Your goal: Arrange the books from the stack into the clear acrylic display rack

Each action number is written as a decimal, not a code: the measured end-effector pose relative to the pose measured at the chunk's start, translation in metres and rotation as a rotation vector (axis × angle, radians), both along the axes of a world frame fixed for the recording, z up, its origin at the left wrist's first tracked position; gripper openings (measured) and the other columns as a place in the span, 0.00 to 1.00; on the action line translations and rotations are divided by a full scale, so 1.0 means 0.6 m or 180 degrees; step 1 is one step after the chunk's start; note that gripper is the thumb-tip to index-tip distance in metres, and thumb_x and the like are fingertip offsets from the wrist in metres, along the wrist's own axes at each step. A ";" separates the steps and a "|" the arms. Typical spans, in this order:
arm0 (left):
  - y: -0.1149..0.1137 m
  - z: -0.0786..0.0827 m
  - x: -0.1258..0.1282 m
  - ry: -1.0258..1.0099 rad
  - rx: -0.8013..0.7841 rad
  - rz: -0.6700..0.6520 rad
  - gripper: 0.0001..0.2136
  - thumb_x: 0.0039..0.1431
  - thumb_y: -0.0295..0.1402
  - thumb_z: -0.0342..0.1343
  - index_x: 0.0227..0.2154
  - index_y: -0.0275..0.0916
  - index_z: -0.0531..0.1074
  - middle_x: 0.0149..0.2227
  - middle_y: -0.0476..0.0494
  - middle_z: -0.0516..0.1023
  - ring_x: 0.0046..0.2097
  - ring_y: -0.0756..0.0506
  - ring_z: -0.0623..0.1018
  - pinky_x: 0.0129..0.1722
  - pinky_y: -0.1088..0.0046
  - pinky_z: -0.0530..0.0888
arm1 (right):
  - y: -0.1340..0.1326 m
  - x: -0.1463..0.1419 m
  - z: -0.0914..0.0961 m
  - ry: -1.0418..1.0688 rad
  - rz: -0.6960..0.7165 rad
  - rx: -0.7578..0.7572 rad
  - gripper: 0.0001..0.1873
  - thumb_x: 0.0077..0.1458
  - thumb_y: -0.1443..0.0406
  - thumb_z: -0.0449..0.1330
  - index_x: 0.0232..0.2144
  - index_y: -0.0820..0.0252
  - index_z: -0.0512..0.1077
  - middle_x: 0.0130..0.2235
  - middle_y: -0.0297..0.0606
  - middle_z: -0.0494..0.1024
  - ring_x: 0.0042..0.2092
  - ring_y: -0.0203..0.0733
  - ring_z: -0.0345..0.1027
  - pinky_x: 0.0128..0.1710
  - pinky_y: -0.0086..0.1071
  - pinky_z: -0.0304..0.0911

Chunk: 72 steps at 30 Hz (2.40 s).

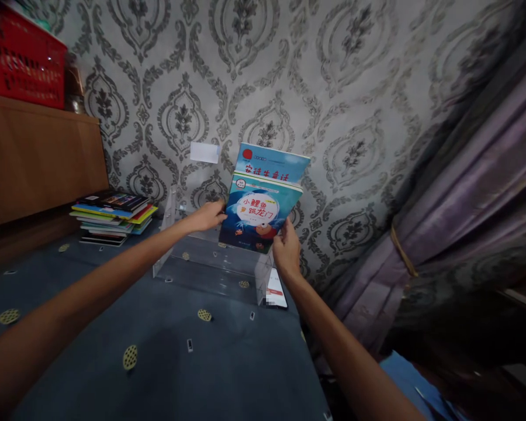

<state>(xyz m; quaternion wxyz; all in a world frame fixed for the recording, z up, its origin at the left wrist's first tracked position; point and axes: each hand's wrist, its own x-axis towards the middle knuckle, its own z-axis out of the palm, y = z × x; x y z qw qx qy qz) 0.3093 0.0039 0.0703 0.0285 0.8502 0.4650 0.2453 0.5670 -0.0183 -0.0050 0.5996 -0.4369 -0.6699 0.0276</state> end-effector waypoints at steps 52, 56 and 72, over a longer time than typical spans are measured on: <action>-0.123 -0.287 -0.190 -0.1129 0.0587 -0.0778 0.13 0.66 0.24 0.43 0.46 0.39 0.71 0.43 0.40 0.77 0.48 0.44 0.75 0.51 0.65 0.73 | -0.174 -0.161 -0.148 0.0411 0.0271 -0.0883 0.09 0.54 0.64 0.56 0.32 0.55 0.77 0.27 0.35 0.77 0.28 0.42 0.71 0.29 0.33 0.67; -0.093 -0.251 -0.261 -0.1090 0.1020 0.0010 0.14 0.66 0.26 0.41 0.44 0.39 0.71 0.41 0.41 0.77 0.46 0.43 0.75 0.51 0.63 0.72 | -0.221 -0.237 -0.195 -0.0324 0.1296 -0.1282 0.13 0.56 0.68 0.52 0.25 0.56 0.75 0.28 0.38 0.77 0.33 0.42 0.73 0.34 0.33 0.68; 0.118 -0.160 -0.438 0.0968 -0.0045 0.2067 0.26 0.68 0.46 0.39 0.60 0.34 0.62 0.65 0.25 0.63 0.66 0.30 0.60 0.58 0.34 0.59 | -0.226 -0.267 -0.247 -0.0463 0.1530 -0.1541 0.16 0.50 0.74 0.48 0.27 0.58 0.75 0.27 0.37 0.76 0.31 0.40 0.72 0.32 0.32 0.64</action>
